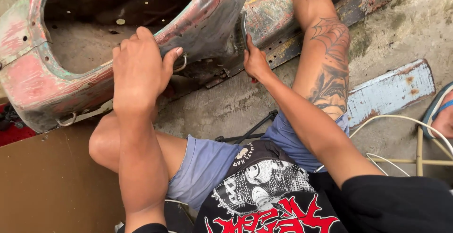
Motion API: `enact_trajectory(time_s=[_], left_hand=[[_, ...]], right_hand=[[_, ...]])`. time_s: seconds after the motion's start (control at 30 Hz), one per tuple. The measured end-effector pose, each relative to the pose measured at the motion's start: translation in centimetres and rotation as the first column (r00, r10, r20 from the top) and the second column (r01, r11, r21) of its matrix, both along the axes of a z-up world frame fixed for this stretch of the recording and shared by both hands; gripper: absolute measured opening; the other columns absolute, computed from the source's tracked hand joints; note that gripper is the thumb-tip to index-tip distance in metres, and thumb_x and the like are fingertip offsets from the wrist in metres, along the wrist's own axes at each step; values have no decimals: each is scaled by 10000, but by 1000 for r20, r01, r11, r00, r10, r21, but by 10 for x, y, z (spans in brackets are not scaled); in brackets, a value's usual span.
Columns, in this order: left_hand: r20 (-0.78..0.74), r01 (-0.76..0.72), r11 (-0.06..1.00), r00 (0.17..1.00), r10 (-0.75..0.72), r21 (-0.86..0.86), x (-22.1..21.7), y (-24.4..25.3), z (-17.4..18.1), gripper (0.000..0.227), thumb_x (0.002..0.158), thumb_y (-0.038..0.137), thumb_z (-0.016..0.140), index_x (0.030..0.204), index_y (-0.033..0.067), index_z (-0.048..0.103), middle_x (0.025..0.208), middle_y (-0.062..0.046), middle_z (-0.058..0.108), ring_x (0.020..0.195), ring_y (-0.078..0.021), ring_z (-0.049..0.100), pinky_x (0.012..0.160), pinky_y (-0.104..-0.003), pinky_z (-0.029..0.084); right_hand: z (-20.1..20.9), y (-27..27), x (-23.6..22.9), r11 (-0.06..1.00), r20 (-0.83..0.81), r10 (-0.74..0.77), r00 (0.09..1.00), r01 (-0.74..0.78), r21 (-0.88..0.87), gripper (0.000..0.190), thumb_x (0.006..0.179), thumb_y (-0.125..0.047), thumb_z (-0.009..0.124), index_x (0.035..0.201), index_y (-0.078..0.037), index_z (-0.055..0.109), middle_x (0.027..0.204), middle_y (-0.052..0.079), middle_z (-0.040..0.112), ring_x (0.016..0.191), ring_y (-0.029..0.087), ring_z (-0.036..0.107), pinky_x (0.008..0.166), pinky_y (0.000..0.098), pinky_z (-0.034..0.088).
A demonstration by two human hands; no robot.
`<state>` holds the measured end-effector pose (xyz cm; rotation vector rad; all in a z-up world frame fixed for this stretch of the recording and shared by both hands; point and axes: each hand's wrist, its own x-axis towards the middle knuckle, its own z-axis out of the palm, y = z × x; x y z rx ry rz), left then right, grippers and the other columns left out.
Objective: The person sits on the floor and uses a wire brush to scrape the surface of a large, hollow metal object. They hold the object steady with one hand while scrubbing with the other, focusing on a specific area near the bottom edge.
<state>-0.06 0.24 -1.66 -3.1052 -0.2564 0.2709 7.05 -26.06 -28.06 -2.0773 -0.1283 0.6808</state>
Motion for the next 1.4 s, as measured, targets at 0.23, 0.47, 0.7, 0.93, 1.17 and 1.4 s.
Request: enact_trajectory(time_s=[0.23,0.47,0.7,0.93,1.17,1.4], left_hand=[[27,21,999,999,-22,30,3,3,-5,583,1065,597,674,1021,37,520,910,-199,690,851,-420,661,755,-518,495],[16,9,1000,1000,-9,-7,1,1,-2,590,1019,587,692,1040,16,542,901,-197,693,866,-419,682,796,-496,484],[16,-30,998,999,31,-53,2,-3,4,614,953,571,726,1073,-8,563,939,-234,700,915,-457,699,856,-520,484],[-14,-60,995,998,59,-83,3,-4,11,593,952,560,700,1058,-7,560,935,-223,696,934,-443,696,874,-516,485],[-57,-77,991,996,71,-107,5,-6,12,552,958,532,688,1053,3,562,930,-212,688,944,-429,693,886,-504,487],[-85,-94,988,993,84,-124,5,-11,23,535,940,500,714,1078,6,565,955,-218,698,976,-431,692,903,-515,483]], right_hand=[[-35,20,32,1000,128,10,992,-12,15,637,1097,-170,375,1667,-58,114,632,79,521,551,235,420,625,359,333],[31,-12,-48,998,-30,-12,999,10,-59,628,1073,-139,403,1655,-106,168,948,182,554,774,334,539,717,495,433],[38,4,-12,1000,121,4,993,0,-31,586,1065,-99,398,1630,-72,246,1248,413,615,1041,597,652,887,718,548],[28,8,-8,991,173,57,983,-34,-130,611,1056,-162,440,1636,-86,265,1181,413,651,1095,607,622,970,703,505],[34,-9,-36,989,-8,-7,1000,6,-147,619,1025,-177,456,1627,-149,317,1056,268,711,995,466,698,916,615,539],[15,17,15,984,132,51,990,-27,-178,597,1040,-122,423,1619,-46,296,1272,378,622,1134,567,616,1054,744,431]])
